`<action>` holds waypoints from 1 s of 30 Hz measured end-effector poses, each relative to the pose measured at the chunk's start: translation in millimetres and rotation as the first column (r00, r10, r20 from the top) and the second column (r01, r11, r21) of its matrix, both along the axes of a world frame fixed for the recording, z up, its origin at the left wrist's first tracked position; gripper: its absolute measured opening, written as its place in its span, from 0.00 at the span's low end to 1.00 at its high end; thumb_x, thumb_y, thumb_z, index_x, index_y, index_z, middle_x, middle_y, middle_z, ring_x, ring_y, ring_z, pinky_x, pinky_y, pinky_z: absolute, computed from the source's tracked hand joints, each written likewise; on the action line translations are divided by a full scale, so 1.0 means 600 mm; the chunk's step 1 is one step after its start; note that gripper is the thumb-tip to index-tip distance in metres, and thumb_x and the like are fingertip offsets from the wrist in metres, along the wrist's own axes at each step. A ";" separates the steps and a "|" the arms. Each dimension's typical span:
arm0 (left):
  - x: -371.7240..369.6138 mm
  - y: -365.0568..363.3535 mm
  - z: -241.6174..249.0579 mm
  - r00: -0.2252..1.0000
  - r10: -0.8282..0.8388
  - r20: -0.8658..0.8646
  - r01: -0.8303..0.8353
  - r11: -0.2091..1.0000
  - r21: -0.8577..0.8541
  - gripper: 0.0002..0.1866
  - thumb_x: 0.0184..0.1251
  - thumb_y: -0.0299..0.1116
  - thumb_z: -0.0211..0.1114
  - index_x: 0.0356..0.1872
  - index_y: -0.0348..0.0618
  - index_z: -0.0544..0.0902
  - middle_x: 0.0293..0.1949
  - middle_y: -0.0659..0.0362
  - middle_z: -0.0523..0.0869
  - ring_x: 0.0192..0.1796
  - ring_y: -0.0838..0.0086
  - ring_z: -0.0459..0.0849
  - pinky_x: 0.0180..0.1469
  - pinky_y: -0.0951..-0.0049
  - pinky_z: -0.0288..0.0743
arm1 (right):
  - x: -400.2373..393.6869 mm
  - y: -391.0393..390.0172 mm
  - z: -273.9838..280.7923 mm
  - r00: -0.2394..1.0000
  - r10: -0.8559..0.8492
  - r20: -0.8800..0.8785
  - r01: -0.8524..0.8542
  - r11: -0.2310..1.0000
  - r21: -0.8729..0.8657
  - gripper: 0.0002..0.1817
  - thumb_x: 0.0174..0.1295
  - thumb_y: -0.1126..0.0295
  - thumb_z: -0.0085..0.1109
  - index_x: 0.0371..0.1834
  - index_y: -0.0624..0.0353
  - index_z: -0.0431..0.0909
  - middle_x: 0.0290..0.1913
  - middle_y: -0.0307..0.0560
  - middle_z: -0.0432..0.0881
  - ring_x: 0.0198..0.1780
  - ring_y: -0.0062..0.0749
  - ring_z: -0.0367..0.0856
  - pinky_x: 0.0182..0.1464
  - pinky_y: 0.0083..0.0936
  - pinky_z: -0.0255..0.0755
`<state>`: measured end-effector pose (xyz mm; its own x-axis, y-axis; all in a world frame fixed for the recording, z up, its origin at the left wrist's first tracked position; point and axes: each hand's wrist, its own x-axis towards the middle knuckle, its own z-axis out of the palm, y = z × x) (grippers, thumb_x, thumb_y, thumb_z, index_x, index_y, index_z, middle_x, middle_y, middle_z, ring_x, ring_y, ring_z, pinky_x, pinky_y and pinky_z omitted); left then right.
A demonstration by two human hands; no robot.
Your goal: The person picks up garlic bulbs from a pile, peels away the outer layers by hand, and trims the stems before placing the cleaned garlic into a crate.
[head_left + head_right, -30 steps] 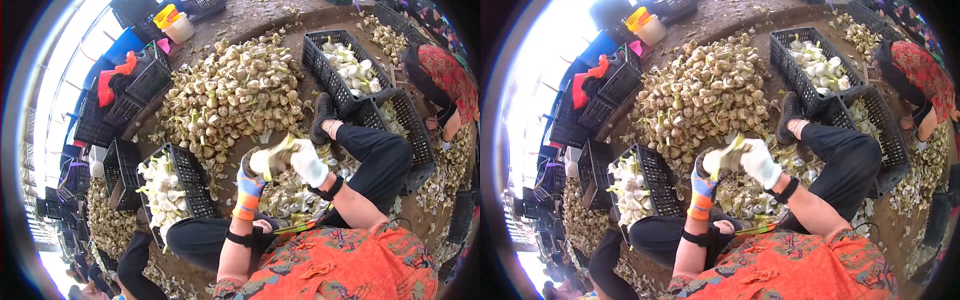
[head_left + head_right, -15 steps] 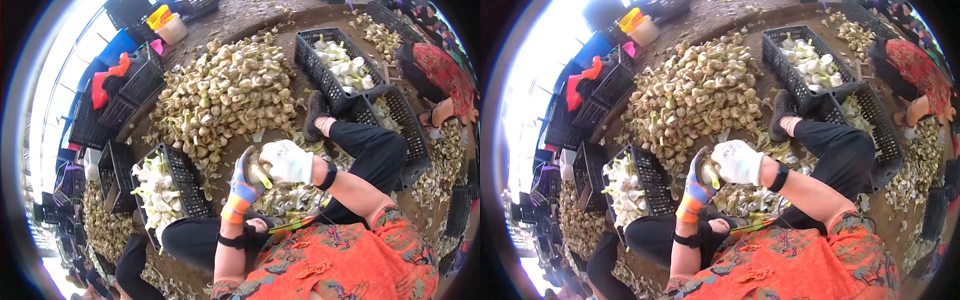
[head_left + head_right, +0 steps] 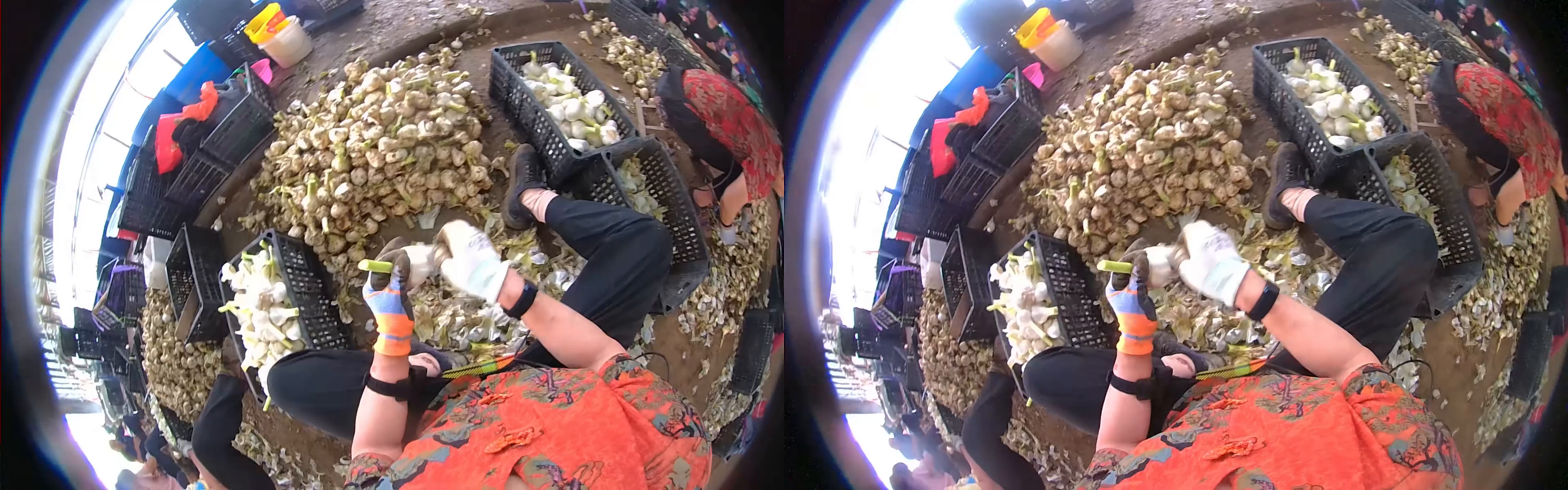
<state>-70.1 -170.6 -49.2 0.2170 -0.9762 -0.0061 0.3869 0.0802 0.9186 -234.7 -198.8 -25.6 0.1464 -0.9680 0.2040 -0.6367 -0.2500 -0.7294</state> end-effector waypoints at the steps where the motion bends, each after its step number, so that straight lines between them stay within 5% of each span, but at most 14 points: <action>1: 0.003 0.000 0.006 0.997 -0.068 -0.021 0.067 0.997 -0.025 0.14 0.65 0.30 0.63 0.49 0.34 0.80 0.59 0.49 0.76 0.54 0.66 0.79 0.60 0.67 0.71 | -0.007 -0.018 -0.010 0.998 -0.063 0.027 0.060 0.993 0.098 0.12 0.48 0.66 0.57 0.33 0.63 0.76 0.35 0.63 0.78 0.39 0.57 0.78 0.42 0.43 0.72; 4: 0.000 -0.001 0.010 0.956 -0.179 -0.232 0.172 0.984 -0.050 0.21 0.70 0.36 0.58 0.58 0.34 0.74 0.61 0.47 0.74 0.60 0.62 0.75 0.65 0.60 0.66 | -0.040 -0.055 -0.084 0.992 -0.113 -0.062 0.120 0.986 0.118 0.13 0.50 0.62 0.57 0.30 0.62 0.78 0.34 0.62 0.80 0.38 0.57 0.79 0.41 0.43 0.73; 8: 0.004 -0.005 0.022 0.698 -0.234 -0.677 0.250 0.965 -0.075 0.28 0.72 0.39 0.55 0.68 0.38 0.61 0.63 0.47 0.72 0.63 0.61 0.72 0.66 0.56 0.64 | -0.075 -0.047 -0.169 0.934 0.151 -0.324 0.003 0.903 0.430 0.25 0.52 0.49 0.61 0.30 0.65 0.83 0.31 0.62 0.82 0.39 0.52 0.82 0.43 0.37 0.75; 10: 0.003 -0.013 0.019 0.840 -0.205 -0.502 0.242 0.970 0.008 0.30 0.72 0.44 0.53 0.69 0.40 0.59 0.66 0.50 0.69 0.64 0.59 0.71 0.67 0.56 0.63 | -0.072 -0.046 -0.216 0.978 0.103 0.180 -0.194 0.759 0.622 0.16 0.66 0.60 0.51 0.45 0.62 0.80 0.35 0.48 0.84 0.38 0.40 0.82 0.46 0.34 0.76; 11: 0.022 -0.014 -0.014 0.883 -0.206 -0.422 0.271 0.957 0.100 0.30 0.72 0.45 0.52 0.69 0.40 0.59 0.66 0.50 0.68 0.66 0.59 0.69 0.68 0.56 0.61 | -0.078 -0.037 -0.222 0.735 -0.130 0.666 -0.487 0.583 0.651 0.17 0.67 0.60 0.50 0.51 0.61 0.76 0.40 0.47 0.83 0.42 0.38 0.81 0.47 0.35 0.76; 12: 0.022 -0.017 -0.037 0.913 -0.224 -0.341 0.299 0.936 0.186 0.31 0.72 0.46 0.52 0.69 0.39 0.59 0.66 0.51 0.68 0.67 0.58 0.67 0.69 0.56 0.59 | -0.072 -0.028 -0.178 0.267 -0.431 0.862 -0.744 0.476 0.468 0.19 0.69 0.60 0.48 0.57 0.60 0.72 0.46 0.46 0.82 0.46 0.36 0.80 0.49 0.36 0.77; 14: -0.025 -0.034 -0.044 0.948 -0.290 -0.131 0.302 0.950 0.078 0.35 0.73 0.53 0.46 0.72 0.44 0.53 0.70 0.54 0.60 0.72 0.61 0.58 0.71 0.56 0.51 | -0.045 -0.024 -0.127 0.111 -0.439 0.892 -0.733 0.570 0.372 0.22 0.69 0.58 0.48 0.63 0.56 0.66 0.54 0.52 0.77 0.52 0.41 0.77 0.51 0.42 0.76; 16: -0.032 -0.043 -0.061 0.966 -0.238 0.097 0.219 0.960 0.174 0.36 0.72 0.57 0.45 0.73 0.48 0.50 0.71 0.53 0.59 0.71 0.60 0.59 0.71 0.56 0.47 | -0.028 -0.083 -0.164 -0.158 -0.726 0.669 -0.608 0.606 0.513 0.23 0.68 0.52 0.48 0.56 0.57 0.72 0.45 0.51 0.82 0.45 0.43 0.81 0.45 0.45 0.78; 17: -0.026 -0.051 -0.088 0.949 -0.194 0.251 0.140 0.966 0.217 0.37 0.71 0.58 0.46 0.74 0.51 0.50 0.72 0.52 0.58 0.72 0.58 0.58 0.71 0.57 0.47 | -0.056 -0.121 -0.188 -0.321 -0.712 0.625 -0.724 0.610 0.323 0.22 0.67 0.50 0.49 0.53 0.55 0.74 0.45 0.50 0.82 0.46 0.45 0.82 0.48 0.45 0.77; 20: -0.024 -0.060 -0.066 0.995 -0.097 -0.024 0.100 0.971 0.218 0.34 0.71 0.55 0.49 0.72 0.51 0.54 0.68 0.52 0.63 0.68 0.56 0.64 0.69 0.55 0.53 | -0.162 -0.230 -0.088 -0.521 -0.389 0.759 -0.396 0.899 0.189 0.21 0.65 0.52 0.54 0.48 0.58 0.77 0.44 0.52 0.83 0.47 0.42 0.82 0.49 0.40 0.77; 22: -0.019 -0.065 -0.081 0.998 -0.058 0.028 0.052 0.982 0.179 0.33 0.71 0.53 0.51 0.71 0.52 0.55 0.66 0.52 0.65 0.65 0.55 0.67 0.66 0.53 0.59 | -0.214 -0.341 -0.163 -0.317 -0.382 0.868 -0.390 0.887 0.248 0.15 0.62 0.64 0.55 0.51 0.57 0.76 0.50 0.51 0.82 0.49 0.38 0.82 0.45 0.34 0.78; 23: -0.013 -0.068 -0.104 0.997 -0.051 0.050 0.043 0.987 0.154 0.32 0.71 0.51 0.51 0.71 0.52 0.55 0.66 0.51 0.65 0.63 0.54 0.69 0.65 0.52 0.63 | -0.228 -0.412 -0.240 0.069 -0.516 0.854 -0.132 0.844 0.520 0.17 0.60 0.68 0.56 0.53 0.57 0.75 0.51 0.52 0.81 0.50 0.40 0.81 0.48 0.34 0.76; 26: -0.019 -0.081 -0.082 0.999 -0.007 0.035 -0.006 0.938 0.348 0.32 0.71 0.48 0.53 0.71 0.50 0.55 0.65 0.50 0.66 0.60 0.56 0.72 0.63 0.55 0.66 | -0.239 -0.551 -0.320 0.762 -0.629 0.155 0.510 0.730 0.455 0.24 0.54 0.69 0.54 0.57 0.58 0.75 0.54 0.56 0.79 0.59 0.47 0.76 0.60 0.34 0.68; 30: -0.013 -0.094 -0.087 0.992 -0.058 0.115 0.003 0.905 0.426 0.31 0.71 0.43 0.55 0.71 0.48 0.56 0.62 0.51 0.68 0.59 0.60 0.73 0.59 0.60 0.71 | -0.231 -0.604 -0.414 0.793 -0.564 0.229 0.437 0.790 0.430 0.26 0.51 0.73 0.54 0.58 0.56 0.74 0.54 0.62 0.78 0.58 0.52 0.75 0.59 0.35 0.68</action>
